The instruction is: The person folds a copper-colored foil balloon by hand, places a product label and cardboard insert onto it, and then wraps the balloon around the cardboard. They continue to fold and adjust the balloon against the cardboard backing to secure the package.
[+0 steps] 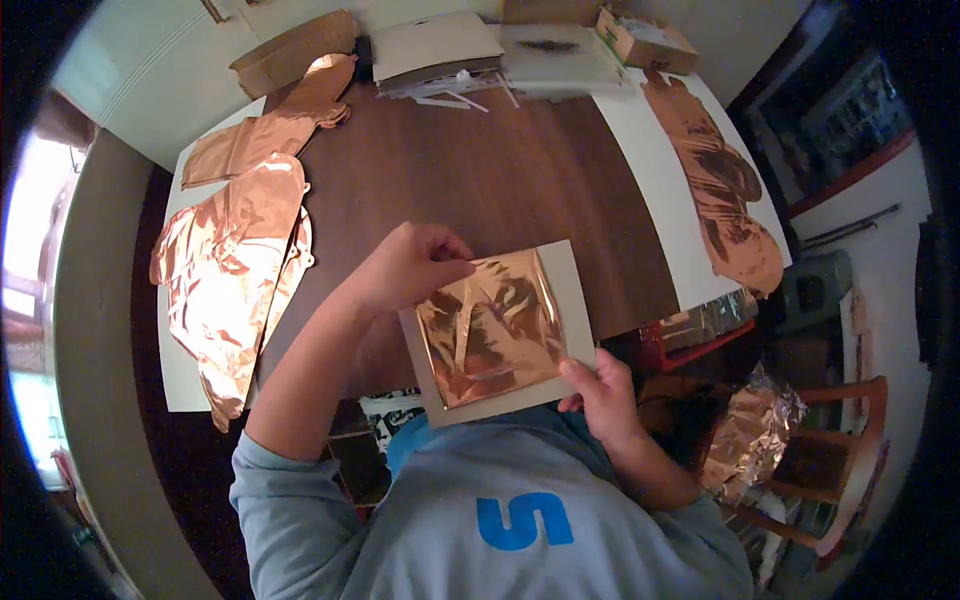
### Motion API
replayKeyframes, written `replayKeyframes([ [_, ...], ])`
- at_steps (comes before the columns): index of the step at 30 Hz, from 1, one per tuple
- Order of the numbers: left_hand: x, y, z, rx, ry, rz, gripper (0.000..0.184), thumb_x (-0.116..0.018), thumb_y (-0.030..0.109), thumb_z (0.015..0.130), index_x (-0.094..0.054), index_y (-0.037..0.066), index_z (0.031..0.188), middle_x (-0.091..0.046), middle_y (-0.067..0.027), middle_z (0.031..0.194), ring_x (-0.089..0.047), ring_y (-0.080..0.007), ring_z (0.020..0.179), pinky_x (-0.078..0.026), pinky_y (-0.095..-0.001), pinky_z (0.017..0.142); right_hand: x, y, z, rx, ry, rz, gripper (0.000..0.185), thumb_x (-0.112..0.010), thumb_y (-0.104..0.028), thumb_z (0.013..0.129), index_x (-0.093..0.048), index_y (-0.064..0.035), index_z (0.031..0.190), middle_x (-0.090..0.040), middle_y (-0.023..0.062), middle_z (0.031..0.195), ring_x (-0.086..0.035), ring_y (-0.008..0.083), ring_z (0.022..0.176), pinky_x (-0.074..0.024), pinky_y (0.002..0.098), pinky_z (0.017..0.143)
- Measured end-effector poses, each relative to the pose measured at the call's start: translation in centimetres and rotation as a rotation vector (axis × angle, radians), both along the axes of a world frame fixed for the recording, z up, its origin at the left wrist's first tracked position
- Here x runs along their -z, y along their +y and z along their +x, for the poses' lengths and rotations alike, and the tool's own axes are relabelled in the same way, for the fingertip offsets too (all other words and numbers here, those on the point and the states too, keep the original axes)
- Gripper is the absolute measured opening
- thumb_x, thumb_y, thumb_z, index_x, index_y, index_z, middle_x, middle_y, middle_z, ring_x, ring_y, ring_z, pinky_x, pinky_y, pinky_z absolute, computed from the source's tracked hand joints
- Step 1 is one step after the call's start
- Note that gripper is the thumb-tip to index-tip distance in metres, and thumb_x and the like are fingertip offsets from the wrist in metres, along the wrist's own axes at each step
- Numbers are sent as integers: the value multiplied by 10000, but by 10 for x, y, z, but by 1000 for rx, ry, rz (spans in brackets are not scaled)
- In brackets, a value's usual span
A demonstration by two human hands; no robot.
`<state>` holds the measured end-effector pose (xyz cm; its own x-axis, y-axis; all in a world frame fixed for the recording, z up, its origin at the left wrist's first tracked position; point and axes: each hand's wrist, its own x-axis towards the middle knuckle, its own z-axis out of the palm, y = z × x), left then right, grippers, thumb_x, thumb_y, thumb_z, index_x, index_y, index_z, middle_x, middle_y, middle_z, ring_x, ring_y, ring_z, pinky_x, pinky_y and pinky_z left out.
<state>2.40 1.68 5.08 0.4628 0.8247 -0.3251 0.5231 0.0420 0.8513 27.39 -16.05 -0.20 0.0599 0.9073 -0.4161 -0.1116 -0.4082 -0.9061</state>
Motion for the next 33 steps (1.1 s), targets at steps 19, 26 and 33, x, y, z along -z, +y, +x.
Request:
replayKeyframes([
  [19,27,-50,30,105,635,1049,494,-684,442,830,-621,79,1159,-566,-171,1269,-513,-372,1211,-342,-521,1069,-11,11,-13,-9,-163,54,210,-604,-197,983,-607,10,1020,-681,78,764,-665,135,552,-477,250,451],
  [26,43,-69,15,141,444,1004,734,-570,553,895,-447,32,1396,-449,-283,1419,-419,-443,1333,-262,-558,1134,-24,23,-18,-59,-351,74,233,-631,-222,963,-599,5,1001,-674,100,730,-680,213,561,-492,304,454],
  [33,50,-68,4,161,402,1004,769,-482,593,923,-422,11,1422,-412,-286,1459,-382,-448,1366,-215,-552,1159,-57,38,-6,-164,-1333,526,339,-665,-231,897,-576,-29,1154,-637,189,1113,-619,379,1017,-485,504,864],
])
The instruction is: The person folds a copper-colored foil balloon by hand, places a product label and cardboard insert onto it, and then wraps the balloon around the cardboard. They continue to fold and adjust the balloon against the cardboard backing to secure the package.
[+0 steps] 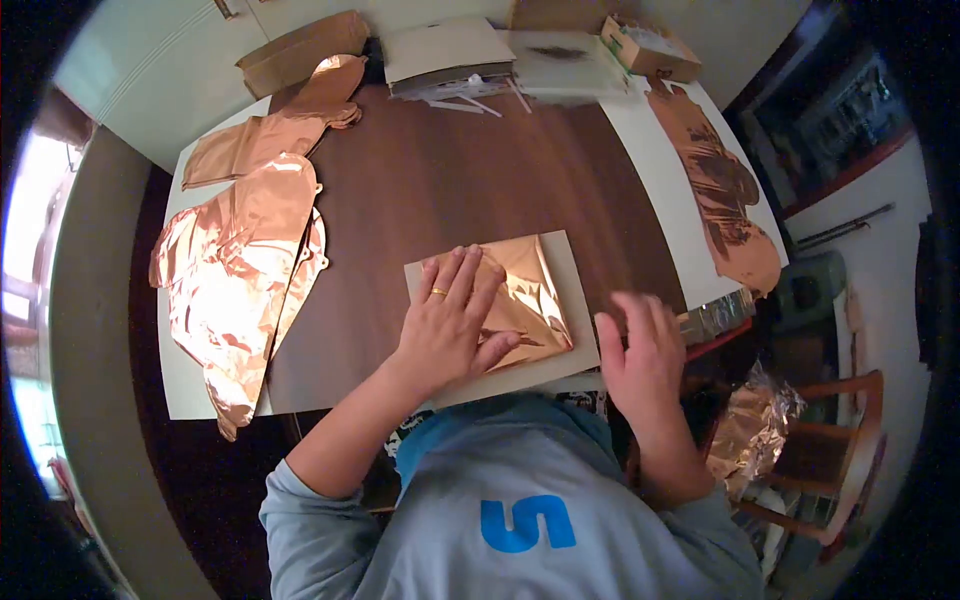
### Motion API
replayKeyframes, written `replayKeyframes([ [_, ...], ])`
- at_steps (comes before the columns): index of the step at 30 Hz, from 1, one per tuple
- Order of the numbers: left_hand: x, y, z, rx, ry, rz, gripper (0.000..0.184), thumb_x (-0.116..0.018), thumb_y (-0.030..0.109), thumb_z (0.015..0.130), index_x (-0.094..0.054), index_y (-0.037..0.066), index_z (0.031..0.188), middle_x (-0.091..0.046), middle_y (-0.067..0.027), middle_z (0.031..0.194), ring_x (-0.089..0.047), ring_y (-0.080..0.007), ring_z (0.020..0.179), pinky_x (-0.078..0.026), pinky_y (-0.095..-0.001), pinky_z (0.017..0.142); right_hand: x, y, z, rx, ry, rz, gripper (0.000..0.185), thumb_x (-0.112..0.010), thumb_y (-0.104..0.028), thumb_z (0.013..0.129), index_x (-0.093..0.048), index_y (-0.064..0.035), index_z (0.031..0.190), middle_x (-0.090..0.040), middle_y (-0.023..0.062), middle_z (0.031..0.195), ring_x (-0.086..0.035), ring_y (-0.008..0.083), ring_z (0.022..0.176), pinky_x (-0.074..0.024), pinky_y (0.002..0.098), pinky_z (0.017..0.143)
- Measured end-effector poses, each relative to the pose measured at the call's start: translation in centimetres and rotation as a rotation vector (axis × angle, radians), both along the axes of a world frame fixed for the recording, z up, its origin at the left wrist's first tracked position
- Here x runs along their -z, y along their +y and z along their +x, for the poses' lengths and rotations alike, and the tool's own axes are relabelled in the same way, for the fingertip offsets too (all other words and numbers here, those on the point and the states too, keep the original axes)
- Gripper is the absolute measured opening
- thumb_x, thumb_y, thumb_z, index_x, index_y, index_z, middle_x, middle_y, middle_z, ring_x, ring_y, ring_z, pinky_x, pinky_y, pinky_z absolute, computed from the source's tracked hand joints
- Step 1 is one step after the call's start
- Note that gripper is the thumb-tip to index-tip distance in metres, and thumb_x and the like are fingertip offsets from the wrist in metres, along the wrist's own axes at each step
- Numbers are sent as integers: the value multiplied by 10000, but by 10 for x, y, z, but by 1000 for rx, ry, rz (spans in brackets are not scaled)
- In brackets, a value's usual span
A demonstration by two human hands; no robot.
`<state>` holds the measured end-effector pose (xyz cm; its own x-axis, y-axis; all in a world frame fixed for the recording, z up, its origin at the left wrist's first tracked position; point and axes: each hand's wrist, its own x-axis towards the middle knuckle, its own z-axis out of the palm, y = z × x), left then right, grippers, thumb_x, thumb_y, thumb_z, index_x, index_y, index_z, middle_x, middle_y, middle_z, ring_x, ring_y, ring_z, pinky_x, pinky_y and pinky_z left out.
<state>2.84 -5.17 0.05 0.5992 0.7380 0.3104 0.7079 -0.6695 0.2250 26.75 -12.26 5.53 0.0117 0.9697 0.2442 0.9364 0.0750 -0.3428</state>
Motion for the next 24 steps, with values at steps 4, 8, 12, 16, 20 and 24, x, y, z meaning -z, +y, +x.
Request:
replayKeyframes([
  [4,0,0,-3,17,4,-14,739,-477,546,927,-431,1,1423,-389,-287,1479,-338,-442,1398,-195,-557,1168,16,53,-38,-467,188,60,527,-614,-286,921,-504,13,1341,-478,220,1423,-404,392,1351,-283,538,1115],
  [8,3,0,-5,5,7,-33,723,-462,483,926,-387,1,1459,-371,-287,1492,-311,-439,1418,-183,-560,1175,49,76,-69,-493,-10,63,658,-513,-427,966,-430,39,1423,-414,235,1489,-351,394,1404,-187,544,1170],
  [12,4,-3,-8,-9,-6,-55,717,-474,432,909,-364,10,1478,-334,-285,1516,-285,-443,1433,-168,-556,1183,54,71,-69,-482,-27,14,722,-459,-497,979,-409,64,1430,-371,245,1521,-307,389,1437,-133,560,1185],
  [16,2,-4,-9,-46,5,-46,674,-480,418,907,-409,33,1456,-287,-308,1533,-258,-462,1440,-163,-560,1182,53,73,-69,-475,-51,-2,747,-456,-517,973,-395,64,1438,-373,239,1522,-295,383,1445,-132,562,1185],
  [20,0,-7,-9,-89,52,-41,641,-480,399,911,-439,21,1427,-279,-329,1529,-246,-471,1443,-173,-578,1172,52,72,-65,-469,-86,13,776,-473,-534,956,-383,62,1444,-365,230,1529,-280,380,1453,-129,567,1186],
  [24,-1,-12,-22,-148,58,-64,658,-473,402,927,-404,16,1456,-283,-316,1537,-246,-453,1450,-128,-567,1183,56,72,-61,-468,-154,19,815,-516,-549,923,-368,44,1461,-338,218,1549,-274,386,1454,-126,592,1179],
])
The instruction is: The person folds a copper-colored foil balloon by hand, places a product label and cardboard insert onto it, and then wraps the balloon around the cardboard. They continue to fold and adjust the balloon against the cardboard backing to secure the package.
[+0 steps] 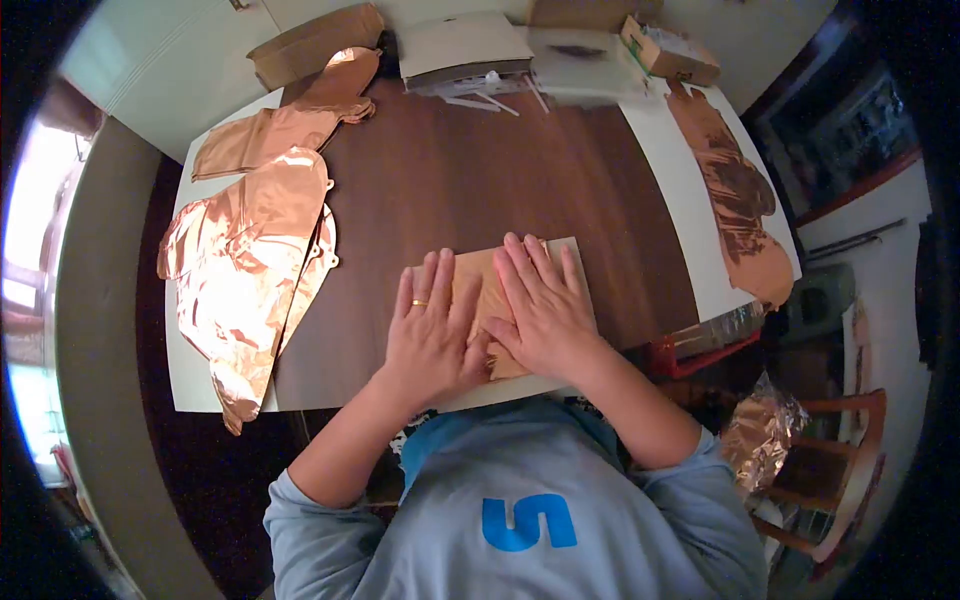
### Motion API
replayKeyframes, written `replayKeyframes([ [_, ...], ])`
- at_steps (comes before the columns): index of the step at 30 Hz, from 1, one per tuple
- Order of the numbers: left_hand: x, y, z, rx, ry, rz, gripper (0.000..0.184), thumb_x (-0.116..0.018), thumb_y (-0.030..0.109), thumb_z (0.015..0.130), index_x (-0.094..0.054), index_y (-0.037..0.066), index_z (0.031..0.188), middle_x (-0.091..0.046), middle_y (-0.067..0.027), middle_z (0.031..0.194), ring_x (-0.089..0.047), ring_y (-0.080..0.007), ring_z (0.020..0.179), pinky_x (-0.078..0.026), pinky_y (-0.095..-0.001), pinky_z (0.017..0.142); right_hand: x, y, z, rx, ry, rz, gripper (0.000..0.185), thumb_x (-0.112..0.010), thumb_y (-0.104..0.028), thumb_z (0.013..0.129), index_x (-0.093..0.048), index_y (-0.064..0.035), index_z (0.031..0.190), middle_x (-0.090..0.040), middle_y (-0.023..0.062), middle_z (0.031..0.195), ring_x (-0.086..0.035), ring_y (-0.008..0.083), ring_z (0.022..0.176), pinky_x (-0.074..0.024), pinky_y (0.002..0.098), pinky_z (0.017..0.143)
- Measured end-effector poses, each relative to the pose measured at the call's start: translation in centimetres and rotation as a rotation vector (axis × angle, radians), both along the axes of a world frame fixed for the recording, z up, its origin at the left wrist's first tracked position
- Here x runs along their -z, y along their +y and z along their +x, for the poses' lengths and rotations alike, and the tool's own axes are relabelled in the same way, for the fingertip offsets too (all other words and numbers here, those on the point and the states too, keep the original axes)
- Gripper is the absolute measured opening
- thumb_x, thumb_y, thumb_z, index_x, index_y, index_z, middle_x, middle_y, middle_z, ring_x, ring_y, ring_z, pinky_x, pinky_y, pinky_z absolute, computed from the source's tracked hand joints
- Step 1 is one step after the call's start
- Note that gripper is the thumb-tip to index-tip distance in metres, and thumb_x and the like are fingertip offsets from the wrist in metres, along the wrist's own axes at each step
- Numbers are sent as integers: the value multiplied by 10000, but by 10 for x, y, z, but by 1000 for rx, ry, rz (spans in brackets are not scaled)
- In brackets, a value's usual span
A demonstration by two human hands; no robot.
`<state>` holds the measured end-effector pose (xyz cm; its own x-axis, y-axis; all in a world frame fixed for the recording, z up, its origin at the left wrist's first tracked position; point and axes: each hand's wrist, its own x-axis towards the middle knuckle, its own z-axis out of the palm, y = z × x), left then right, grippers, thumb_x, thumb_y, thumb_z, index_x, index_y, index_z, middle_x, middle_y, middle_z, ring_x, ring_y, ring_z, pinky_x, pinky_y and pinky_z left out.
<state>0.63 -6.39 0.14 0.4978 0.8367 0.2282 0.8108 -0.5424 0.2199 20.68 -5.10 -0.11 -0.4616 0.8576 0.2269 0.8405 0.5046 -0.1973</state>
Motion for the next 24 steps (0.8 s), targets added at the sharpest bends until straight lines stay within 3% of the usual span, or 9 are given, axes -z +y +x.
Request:
replayKeyframes([
  [6,-13,-4,-24,-87,81,-88,685,-437,395,962,-312,18,1520,-286,-258,1564,-235,-406,1471,-76,-552,1192,-11,-2,-4,35,-69,-76,837,-552,-545,903,-341,14,1489,-303,191,1575,-250,395,1462,-118,646,1158],
  [10,-24,-3,-45,-223,-52,-190,693,-420,379,969,-259,19,1539,-237,-232,1592,-186,-373,1494,-66,-546,1196,-12,-2,-5,38,-46,-103,834,-587,-503,901,-316,10,1500,-269,194,1586,-212,404,1474,-101,648,1159],
  [14,-41,-11,-17,-182,-66,-89,720,-509,316,910,-288,-3,1517,-240,-254,1577,-212,-405,1474,-108,-567,1186,-9,-2,-6,46,-53,-101,835,-558,-541,901,-336,4,1494,-263,182,1594,-202,393,1481,-88,648,1163],
  [18,-25,-10,24,-16,-135,-36,791,-502,530,927,-377,-37,1463,-314,-273,1537,-252,-412,1457,-160,-587,1167,-5,-1,-5,42,-138,-81,845,-553,-555,898,-324,-16,1508,-234,178,1605,-170,402,1487,-62,641,1168],
  [24,9,-2,10,-60,-73,37,856,-480,590,931,-319,-36,1492,-306,-288,1539,-251,-433,1452,-153,-587,1164,-2,-3,-5,74,-67,-61,848,-521,-586,906,-311,-46,1524,-232,225,1592,-172,435,1478,-56,622,1177],
])
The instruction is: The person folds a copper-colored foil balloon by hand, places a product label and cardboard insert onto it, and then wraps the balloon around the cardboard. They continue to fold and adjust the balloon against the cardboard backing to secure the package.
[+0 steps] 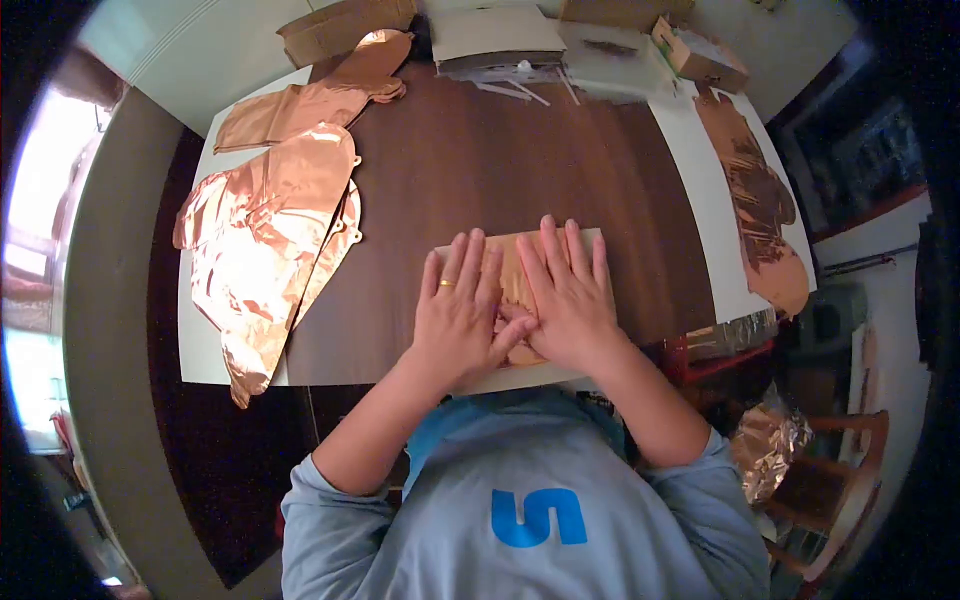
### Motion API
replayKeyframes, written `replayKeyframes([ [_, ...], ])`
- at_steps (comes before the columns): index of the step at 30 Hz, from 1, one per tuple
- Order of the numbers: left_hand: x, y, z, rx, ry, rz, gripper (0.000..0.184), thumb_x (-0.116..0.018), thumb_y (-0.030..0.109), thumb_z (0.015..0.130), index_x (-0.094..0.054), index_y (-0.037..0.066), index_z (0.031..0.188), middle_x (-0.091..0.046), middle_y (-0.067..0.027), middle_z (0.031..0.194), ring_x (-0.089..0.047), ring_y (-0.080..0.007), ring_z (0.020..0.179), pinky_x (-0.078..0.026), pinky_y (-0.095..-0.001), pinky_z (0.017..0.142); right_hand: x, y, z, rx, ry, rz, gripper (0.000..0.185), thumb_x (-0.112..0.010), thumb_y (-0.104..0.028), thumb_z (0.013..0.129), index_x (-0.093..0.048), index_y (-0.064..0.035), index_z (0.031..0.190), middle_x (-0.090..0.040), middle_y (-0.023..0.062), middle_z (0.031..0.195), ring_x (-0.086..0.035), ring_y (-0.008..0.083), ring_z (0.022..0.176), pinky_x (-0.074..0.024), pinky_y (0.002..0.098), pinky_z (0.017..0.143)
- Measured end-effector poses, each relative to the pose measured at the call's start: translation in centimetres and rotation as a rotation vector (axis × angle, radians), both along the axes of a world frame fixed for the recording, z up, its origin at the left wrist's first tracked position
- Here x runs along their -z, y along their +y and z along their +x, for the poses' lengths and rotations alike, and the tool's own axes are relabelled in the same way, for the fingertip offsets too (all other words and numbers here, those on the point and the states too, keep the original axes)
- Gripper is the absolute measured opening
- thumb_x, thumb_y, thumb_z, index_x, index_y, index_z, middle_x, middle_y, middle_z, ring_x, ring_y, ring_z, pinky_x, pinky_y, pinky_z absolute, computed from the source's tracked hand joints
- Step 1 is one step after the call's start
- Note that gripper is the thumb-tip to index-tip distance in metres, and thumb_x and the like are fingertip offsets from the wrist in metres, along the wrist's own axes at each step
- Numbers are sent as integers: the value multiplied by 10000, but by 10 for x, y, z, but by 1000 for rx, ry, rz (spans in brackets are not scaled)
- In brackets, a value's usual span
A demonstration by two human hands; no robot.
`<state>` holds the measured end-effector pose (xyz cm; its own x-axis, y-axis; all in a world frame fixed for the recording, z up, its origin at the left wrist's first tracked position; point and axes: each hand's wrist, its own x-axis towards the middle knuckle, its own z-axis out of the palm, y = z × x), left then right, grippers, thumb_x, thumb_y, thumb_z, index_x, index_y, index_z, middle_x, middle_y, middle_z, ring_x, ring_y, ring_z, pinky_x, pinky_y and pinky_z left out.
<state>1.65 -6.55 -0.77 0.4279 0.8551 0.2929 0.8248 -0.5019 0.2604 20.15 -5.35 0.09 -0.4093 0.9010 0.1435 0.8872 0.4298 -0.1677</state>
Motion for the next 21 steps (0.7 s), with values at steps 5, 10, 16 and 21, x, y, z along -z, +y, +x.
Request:
replayKeyframes([
  [5,-3,-5,-9,-53,103,-53,850,-415,606,952,-289,-25,1508,-250,-278,1571,-228,-420,1470,-136,-572,1175,-8,1,1,-7,-23,-11,826,-488,-587,932,-297,-52,1530,-235,301,1563,-196,450,1467,-69,622,1174],
  [10,-28,9,-38,19,-265,-402,748,-447,514,971,-312,9,1508,-263,-249,1575,-204,-416,1477,-127,-544,1193,-9,1,0,0,-8,-28,810,-483,-573,944,-291,-50,1531,-229,319,1556,-194,471,1460,-77,624,1172],
  [16,-41,-14,-43,210,-143,-199,745,-684,410,847,-435,39,1443,-358,-209,1535,-263,-424,1451,-191,-549,1187,-6,2,0,-16,1,-2,800,-486,-559,948,-292,-43,1529,-231,329,1550,-192,485,1455,-80,623,1170],
  [21,-41,-33,-39,370,57,-38,625,-755,400,777,-586,40,1259,-550,-178,1345,-521,-372,1267,-397,-536,1078,-2,2,3,-25,9,6,803,-479,-564,949,-290,-42,1530,-234,330,1549,-191,487,1453,-79,621,1171],
])
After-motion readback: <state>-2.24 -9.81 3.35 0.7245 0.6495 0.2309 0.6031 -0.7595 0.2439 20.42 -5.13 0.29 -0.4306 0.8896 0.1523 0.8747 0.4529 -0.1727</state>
